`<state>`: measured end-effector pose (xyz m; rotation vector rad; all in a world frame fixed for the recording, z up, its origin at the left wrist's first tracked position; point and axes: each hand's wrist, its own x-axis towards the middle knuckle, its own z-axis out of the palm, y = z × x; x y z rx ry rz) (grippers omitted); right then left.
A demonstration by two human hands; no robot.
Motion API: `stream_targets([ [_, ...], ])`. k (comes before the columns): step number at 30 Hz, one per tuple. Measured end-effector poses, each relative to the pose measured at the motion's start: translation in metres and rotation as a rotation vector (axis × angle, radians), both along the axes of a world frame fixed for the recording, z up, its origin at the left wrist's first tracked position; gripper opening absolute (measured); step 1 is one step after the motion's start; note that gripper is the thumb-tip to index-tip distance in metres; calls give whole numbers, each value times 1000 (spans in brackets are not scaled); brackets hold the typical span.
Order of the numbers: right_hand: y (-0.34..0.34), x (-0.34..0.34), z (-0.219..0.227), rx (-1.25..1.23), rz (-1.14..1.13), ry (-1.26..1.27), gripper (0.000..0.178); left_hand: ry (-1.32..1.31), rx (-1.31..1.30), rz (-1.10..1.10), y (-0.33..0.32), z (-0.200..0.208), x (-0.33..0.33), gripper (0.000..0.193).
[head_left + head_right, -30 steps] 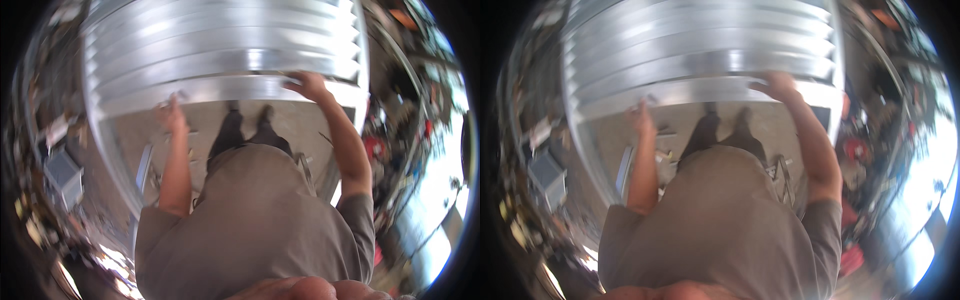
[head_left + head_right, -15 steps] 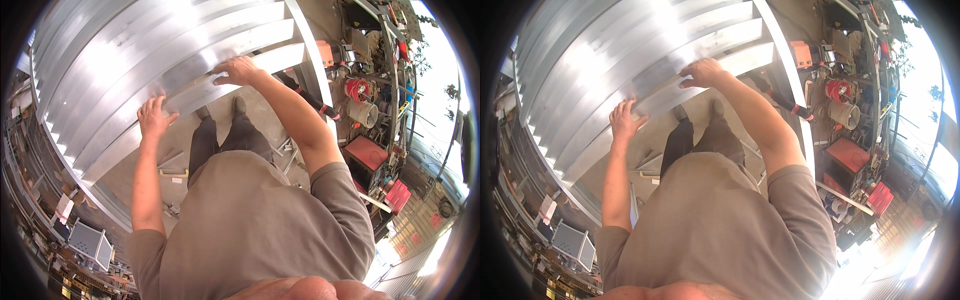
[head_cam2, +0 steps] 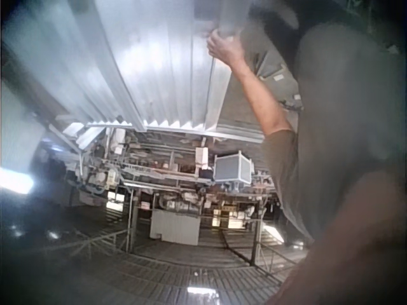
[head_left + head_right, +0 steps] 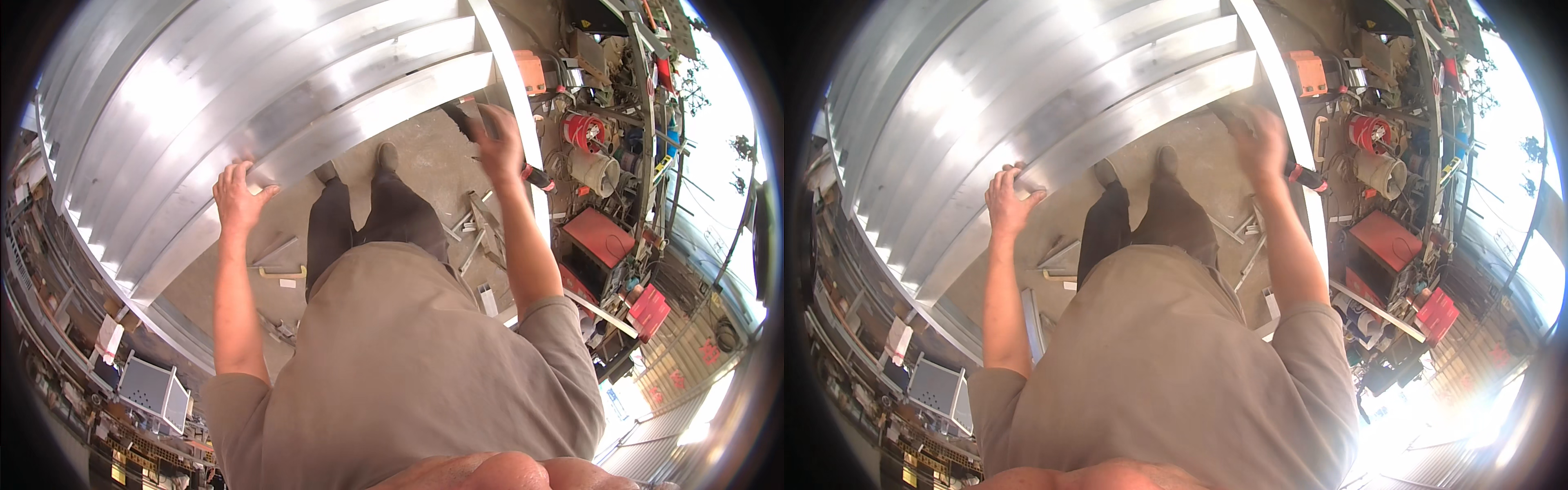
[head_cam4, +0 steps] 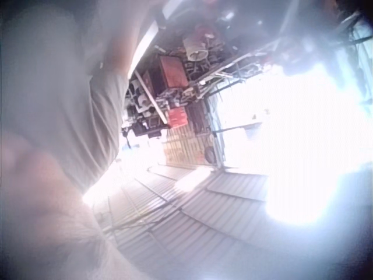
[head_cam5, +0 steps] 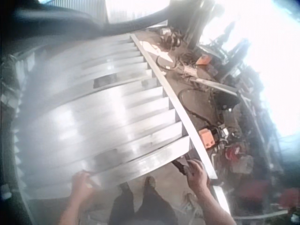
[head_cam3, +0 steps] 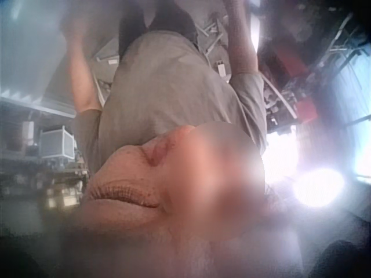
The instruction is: The person places long metal slats into a curved metal frame and uses a nail gun to fasten them in place. They repeat this process for several slats, aligning each one before securing it.
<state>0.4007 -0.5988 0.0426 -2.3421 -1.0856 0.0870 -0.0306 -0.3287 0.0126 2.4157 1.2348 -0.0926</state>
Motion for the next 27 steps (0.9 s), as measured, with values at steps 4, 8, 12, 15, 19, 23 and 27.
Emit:
stream_targets([
  [4, -139, 99, -13, 88, -743, 216, 38, 27, -43, 35, 2, 1, 5, 72],
  [8, -246, 155, -51, -45, -1091, 898, 46, 93, -77, 47, 2, 2, 11, 71],
  [12, -296, 179, -104, 152, -1235, 1548, 48, 103, -75, 98, -3, -1, 10, 73],
  [15, -311, 193, -129, -65, -1249, 1707, 49, 70, -76, 117, -6, -5, 8, 73],
  [19, -318, 203, -156, -471, -965, 1334, 56, 55, -70, 135, -5, -6, 9, 71],
  [23, -325, 208, -184, -300, -884, 1640, 52, 43, -90, 167, -4, -5, 12, 70],
  [27, -333, 202, -202, -96, -798, 1694, 46, 40, -113, 173, -4, -4, 13, 70],
])
